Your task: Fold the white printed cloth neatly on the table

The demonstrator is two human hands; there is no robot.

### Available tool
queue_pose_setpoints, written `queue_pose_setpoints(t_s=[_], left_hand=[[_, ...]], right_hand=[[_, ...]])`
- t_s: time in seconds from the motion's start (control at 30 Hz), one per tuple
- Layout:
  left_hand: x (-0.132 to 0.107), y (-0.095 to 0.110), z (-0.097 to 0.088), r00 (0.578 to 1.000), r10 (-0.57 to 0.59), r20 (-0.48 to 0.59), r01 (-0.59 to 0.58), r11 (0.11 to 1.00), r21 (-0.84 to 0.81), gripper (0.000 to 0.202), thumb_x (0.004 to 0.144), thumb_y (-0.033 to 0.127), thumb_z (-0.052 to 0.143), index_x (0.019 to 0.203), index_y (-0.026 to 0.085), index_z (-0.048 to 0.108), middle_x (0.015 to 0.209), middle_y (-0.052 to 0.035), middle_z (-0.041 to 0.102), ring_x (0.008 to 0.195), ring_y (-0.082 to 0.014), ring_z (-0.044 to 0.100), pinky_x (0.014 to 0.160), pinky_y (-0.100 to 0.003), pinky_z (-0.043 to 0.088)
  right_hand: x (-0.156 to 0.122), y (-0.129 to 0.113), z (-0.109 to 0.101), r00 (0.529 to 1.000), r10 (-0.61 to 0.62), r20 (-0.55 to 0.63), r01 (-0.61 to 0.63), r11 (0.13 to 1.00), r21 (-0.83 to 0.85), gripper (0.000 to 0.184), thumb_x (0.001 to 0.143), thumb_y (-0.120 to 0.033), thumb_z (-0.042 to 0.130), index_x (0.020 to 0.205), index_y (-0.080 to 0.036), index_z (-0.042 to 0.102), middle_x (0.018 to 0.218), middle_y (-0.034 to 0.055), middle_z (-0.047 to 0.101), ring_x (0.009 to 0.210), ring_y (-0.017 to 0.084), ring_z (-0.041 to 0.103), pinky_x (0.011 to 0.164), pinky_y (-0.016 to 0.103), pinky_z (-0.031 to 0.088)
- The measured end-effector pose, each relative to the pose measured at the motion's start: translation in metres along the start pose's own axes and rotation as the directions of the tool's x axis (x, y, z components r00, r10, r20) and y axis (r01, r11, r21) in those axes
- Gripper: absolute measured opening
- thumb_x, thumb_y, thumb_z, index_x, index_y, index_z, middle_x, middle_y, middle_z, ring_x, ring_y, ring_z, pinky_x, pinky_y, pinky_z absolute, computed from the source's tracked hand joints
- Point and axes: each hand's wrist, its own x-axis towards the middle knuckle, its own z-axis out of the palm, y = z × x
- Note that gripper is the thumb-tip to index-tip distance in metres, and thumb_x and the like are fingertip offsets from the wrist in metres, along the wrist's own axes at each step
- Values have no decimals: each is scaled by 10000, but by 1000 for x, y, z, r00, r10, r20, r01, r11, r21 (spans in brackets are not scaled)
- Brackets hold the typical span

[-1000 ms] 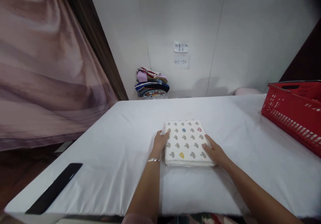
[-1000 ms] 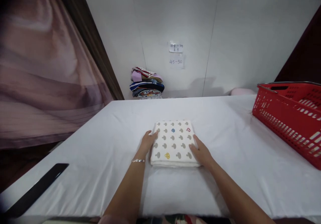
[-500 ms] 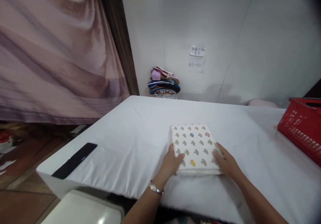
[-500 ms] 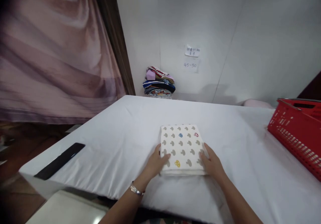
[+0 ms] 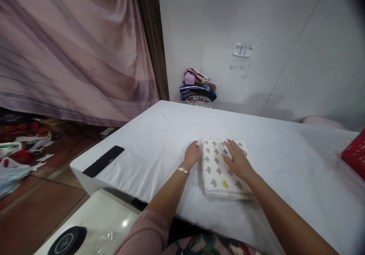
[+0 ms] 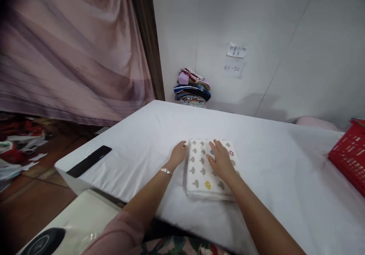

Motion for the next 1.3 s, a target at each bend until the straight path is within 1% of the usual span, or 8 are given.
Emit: queue_pose_setpoints(t_s=[0.13, 0.27, 0.57, 0.73, 0.87, 0.97, 1.1, 1.3], left_hand=[[25, -2, 10, 997, 77, -16, -77, 997, 6, 505, 852, 197, 475, 1356, 180, 459, 1328, -100, 548, 1170, -209, 529, 1003, -314, 383], [40, -9, 20, 980, 200, 6, -200, 980, -25, 491, 833, 183, 494, 1323, 201, 519, 1334, -83, 551, 1216, -223, 493, 1027, -334, 369], [56, -13, 27, 967, 250, -45, -250, 968, 2, 326, 827, 182, 492, 1077, 257, 689, 1061, -45, 684, 1051, -210, 558, 902, -309, 424], [58, -16, 30, 974, 223, -50, -224, 975, -7, 300, 826, 182, 496, 1041, 254, 692, 1043, -41, 682, 990, -194, 576, 862, -289, 426], [59, -16, 30, 970, 236, -52, -237, 972, 2, 293, 830, 176, 496, 1033, 258, 691, 1056, -37, 682, 1035, -201, 563, 884, -295, 417], [59, -15, 29, 970, 238, -52, -239, 971, -12, 287, 826, 184, 503, 1021, 264, 698, 1042, -31, 690, 1060, -208, 555, 893, -297, 415], [59, -13, 27, 982, 185, -45, -187, 981, -43, 321, 818, 174, 505, 1066, 253, 693, 1086, -42, 681, 1038, -200, 574, 912, -298, 418], [64, -16, 30, 993, 110, -38, -114, 984, -135, 316, 822, 185, 510, 1068, 252, 696, 1082, -36, 691, 1014, -187, 596, 900, -288, 431]], right_hand=[[22, 20, 17, 990, 95, 106, -80, 986, -144, 539, 919, -393, 366, 1386, -128, 413, 1480, 158, 357, 1389, 292, 256, 1100, 518, 218], [20, 39, 36, 965, 143, 220, -88, 966, -243, 543, 940, -427, 313, 1395, -144, 406, 1481, 128, 369, 1385, 277, 263, 1102, 518, 192], [14, 42, 43, 971, 133, 196, -82, 965, -248, 542, 939, -414, 311, 1398, -144, 411, 1490, 126, 356, 1393, 277, 244, 1108, 523, 194], [16, 44, 40, 962, 154, 226, -97, 965, -245, 535, 934, -397, 313, 1393, -143, 418, 1494, 122, 349, 1392, 281, 250, 1111, 525, 193], [26, 19, 31, 954, 173, 243, -132, 976, -175, 554, 926, -432, 327, 1404, -163, 411, 1511, 131, 311, 1408, 300, 208, 1108, 551, 185], [26, -16, 35, 966, 24, 258, -2, 996, -86, 576, 936, -463, 303, 1451, -206, 336, 1538, 93, 251, 1427, 279, 141, 1126, 538, 135], [10, -52, 55, 928, -97, 360, 129, 989, -67, 626, 933, -477, 317, 1469, -155, 296, 1548, 116, 199, 1430, 278, 127, 1138, 517, 106], [-1, -55, 65, 936, -119, 332, 163, 981, -108, 615, 942, -484, 292, 1463, -157, 314, 1551, 109, 182, 1432, 264, 120, 1142, 509, 98]])
